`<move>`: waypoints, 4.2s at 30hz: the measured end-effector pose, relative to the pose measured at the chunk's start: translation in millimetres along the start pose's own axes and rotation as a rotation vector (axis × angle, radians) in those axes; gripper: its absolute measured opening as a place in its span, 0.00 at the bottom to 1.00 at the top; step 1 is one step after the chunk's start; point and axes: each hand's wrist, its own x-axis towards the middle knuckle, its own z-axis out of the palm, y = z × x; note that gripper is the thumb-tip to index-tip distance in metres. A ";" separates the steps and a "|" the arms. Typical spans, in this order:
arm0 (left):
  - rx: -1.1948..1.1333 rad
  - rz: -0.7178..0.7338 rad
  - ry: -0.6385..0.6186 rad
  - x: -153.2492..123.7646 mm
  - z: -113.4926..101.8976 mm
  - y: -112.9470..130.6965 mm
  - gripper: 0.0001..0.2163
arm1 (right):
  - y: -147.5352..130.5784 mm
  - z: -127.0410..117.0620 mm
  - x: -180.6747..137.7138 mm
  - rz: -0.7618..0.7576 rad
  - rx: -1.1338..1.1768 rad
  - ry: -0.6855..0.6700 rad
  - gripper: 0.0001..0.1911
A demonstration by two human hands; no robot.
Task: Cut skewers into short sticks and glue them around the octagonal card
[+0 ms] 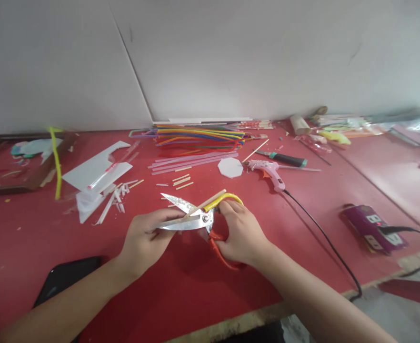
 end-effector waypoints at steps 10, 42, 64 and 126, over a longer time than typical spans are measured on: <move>0.092 0.092 0.014 -3.7 -0.6 -3.1 0.12 | 3.4 0.3 -2.6 0.026 -0.051 -0.076 0.09; -0.094 -0.076 -0.223 -5.3 3.7 -3.9 0.10 | 3.4 1.2 -4.0 -0.021 -0.070 -0.094 0.07; -0.544 -0.578 -0.674 15.5 -19.8 12.6 0.06 | -2.8 0.2 -7.7 0.028 0.062 -0.208 0.16; 0.414 -0.042 -0.152 -8.1 11.8 2.0 0.13 | -11.8 -6.8 -5.3 0.169 -0.035 -0.183 0.17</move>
